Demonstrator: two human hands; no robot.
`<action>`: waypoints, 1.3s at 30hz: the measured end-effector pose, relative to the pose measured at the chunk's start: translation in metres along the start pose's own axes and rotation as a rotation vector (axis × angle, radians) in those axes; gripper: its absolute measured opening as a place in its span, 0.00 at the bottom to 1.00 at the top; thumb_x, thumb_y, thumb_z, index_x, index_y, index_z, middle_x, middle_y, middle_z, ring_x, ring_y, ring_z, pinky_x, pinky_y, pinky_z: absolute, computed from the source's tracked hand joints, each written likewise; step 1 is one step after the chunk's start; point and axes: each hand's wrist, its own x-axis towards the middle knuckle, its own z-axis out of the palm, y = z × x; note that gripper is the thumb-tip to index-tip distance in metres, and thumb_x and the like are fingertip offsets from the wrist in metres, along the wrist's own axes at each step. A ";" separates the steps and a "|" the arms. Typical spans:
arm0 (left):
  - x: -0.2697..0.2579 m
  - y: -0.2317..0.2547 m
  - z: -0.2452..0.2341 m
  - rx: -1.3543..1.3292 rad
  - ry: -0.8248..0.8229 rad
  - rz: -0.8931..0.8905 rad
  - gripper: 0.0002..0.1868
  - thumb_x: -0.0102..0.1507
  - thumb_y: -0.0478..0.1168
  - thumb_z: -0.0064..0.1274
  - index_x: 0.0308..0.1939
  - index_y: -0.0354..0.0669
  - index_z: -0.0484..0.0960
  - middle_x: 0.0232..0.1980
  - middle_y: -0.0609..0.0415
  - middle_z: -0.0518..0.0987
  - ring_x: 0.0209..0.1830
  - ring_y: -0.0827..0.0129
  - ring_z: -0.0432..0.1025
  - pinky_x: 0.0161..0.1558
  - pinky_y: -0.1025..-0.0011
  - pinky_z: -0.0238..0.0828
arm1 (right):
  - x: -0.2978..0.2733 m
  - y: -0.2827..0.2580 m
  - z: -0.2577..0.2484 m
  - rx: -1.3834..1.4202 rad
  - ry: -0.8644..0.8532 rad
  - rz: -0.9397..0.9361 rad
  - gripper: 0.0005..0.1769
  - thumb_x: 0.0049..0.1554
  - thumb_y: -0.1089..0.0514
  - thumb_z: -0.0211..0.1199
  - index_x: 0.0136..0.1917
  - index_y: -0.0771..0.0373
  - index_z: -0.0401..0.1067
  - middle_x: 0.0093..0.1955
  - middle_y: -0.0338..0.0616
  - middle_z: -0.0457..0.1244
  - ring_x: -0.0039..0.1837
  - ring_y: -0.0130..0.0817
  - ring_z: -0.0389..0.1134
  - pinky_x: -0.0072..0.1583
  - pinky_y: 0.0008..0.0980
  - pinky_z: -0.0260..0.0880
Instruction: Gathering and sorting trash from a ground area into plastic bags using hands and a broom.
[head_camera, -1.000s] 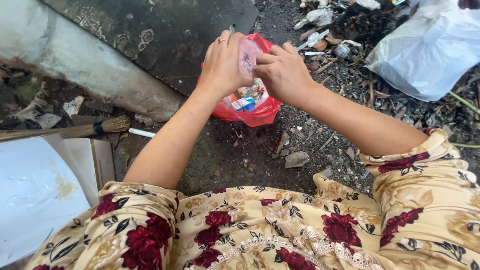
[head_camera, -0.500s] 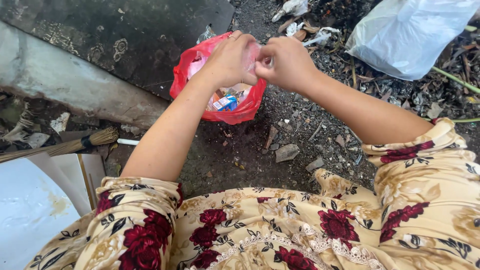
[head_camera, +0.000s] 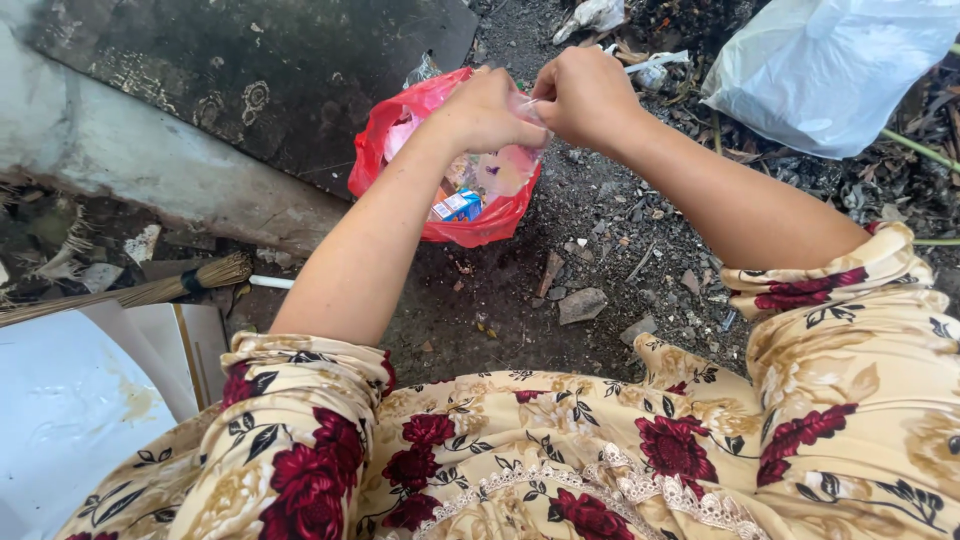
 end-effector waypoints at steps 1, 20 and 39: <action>0.002 0.000 0.003 -0.048 0.019 -0.024 0.47 0.42 0.61 0.72 0.53 0.30 0.78 0.57 0.36 0.74 0.56 0.51 0.73 0.56 0.63 0.71 | 0.001 0.005 0.003 -0.026 0.018 -0.022 0.08 0.48 0.59 0.69 0.42 0.60 0.83 0.38 0.52 0.71 0.42 0.47 0.74 0.49 0.42 0.74; 0.012 -0.007 0.026 -0.453 -0.184 -0.139 0.48 0.41 0.73 0.63 0.44 0.30 0.87 0.45 0.43 0.87 0.47 0.60 0.83 0.53 0.65 0.77 | 0.018 0.072 0.023 0.507 -0.265 0.469 0.05 0.52 0.61 0.70 0.43 0.64 0.82 0.35 0.40 0.69 0.34 0.23 0.64 0.36 0.28 0.63; 0.005 0.008 0.025 -0.873 -0.273 -0.111 0.37 0.52 0.69 0.58 0.47 0.39 0.86 0.45 0.49 0.86 0.47 0.64 0.80 0.52 0.60 0.73 | 0.005 0.055 0.013 0.610 -0.151 0.263 0.06 0.55 0.60 0.68 0.45 0.64 0.80 0.38 0.37 0.68 0.37 0.21 0.64 0.38 0.26 0.64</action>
